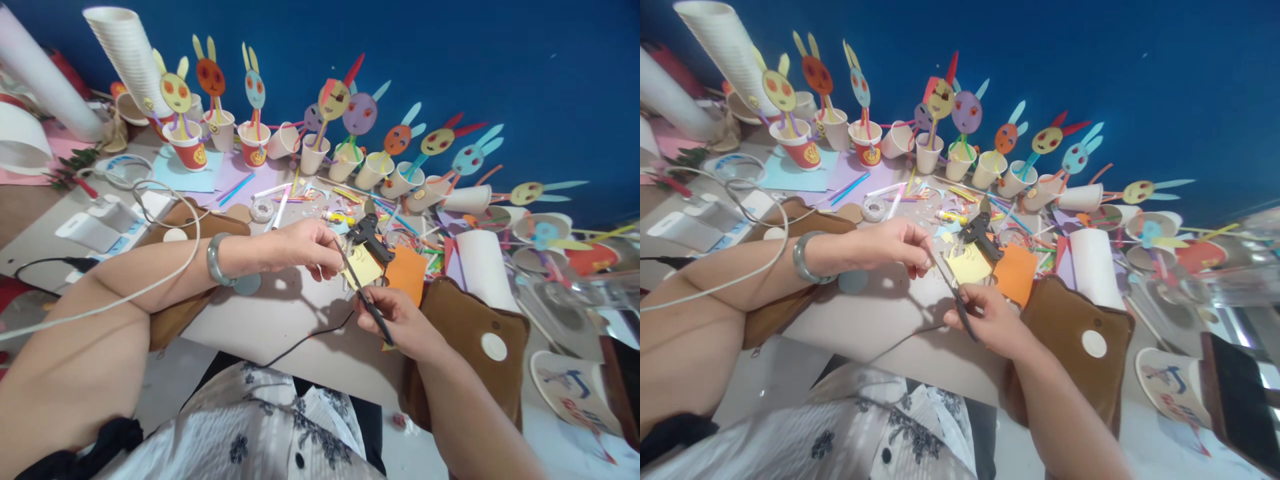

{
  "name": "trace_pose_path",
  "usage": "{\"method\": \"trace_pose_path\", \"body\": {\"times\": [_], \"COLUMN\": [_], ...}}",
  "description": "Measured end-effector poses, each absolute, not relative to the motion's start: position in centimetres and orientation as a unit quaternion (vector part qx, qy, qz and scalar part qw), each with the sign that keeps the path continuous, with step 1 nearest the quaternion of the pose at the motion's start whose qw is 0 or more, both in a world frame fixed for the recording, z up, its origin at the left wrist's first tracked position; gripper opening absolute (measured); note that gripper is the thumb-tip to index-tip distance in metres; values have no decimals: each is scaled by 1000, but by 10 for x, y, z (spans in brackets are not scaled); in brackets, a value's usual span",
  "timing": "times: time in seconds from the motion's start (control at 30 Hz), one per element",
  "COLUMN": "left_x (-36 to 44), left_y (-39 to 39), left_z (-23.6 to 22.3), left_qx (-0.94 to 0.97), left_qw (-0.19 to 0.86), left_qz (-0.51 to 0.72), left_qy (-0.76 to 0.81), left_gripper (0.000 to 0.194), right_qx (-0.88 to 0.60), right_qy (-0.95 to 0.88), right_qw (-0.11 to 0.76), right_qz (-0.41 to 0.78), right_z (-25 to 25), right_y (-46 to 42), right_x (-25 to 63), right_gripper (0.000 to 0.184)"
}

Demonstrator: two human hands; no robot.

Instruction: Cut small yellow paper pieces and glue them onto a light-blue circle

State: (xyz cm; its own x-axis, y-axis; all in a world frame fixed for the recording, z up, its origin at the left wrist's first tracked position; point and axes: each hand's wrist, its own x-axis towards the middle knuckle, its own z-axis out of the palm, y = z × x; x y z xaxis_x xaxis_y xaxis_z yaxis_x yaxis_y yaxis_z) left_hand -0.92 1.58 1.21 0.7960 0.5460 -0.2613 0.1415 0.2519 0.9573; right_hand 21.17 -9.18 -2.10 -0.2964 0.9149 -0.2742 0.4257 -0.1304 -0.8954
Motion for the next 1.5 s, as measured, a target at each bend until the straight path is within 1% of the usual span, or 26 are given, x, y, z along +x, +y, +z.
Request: {"method": "trace_pose_path", "body": {"times": [0.17, 0.27, 0.37, 0.53, 0.73, 0.87, 1.07, 1.13, 1.23, 1.5], "left_x": [-10, -10, -8, -6, -6, -4, -5, -6, -7, -8], "left_y": [16, 16, 17, 19, 21, 17, 16, 17, 18, 15], "left_z": [13, 13, 11, 9, 6, 4, 0, 0, 1, 6], "left_qx": [594, 591, 578, 562, 567, 574, 599, 606, 609, 615], "left_qw": [742, 739, 743, 744, 735, 730, 720, 717, 717, 714], "left_qz": [133, 143, 150, 163, 171, 155, 166, 175, 185, 183], "left_qy": [280, 288, 302, 324, 330, 337, 309, 297, 286, 281], "left_gripper": [6, 7, 8, 12, 10, 8, 5, 5, 5, 7], "right_qx": [-546, -553, -558, -553, -568, -585, -555, -546, -537, -529], "right_qy": [-609, -603, -591, -564, -540, -563, -617, -627, -633, -632], "right_qw": [249, 291, 344, 427, 456, 417, 288, 260, 241, 226], "right_qz": [518, 495, 469, 440, 422, 409, 478, 492, 502, 520], "right_z": [-22, -22, -24, -35, -45, -34, -22, -22, -22, -23], "right_y": [-91, -88, -86, -85, -84, -86, -89, -89, -90, -89], "right_x": [213, 212, 210, 212, 212, 205, 205, 208, 211, 213], "right_gripper": [55, 53, 46, 39, 35, 33, 47, 50, 51, 53]}}
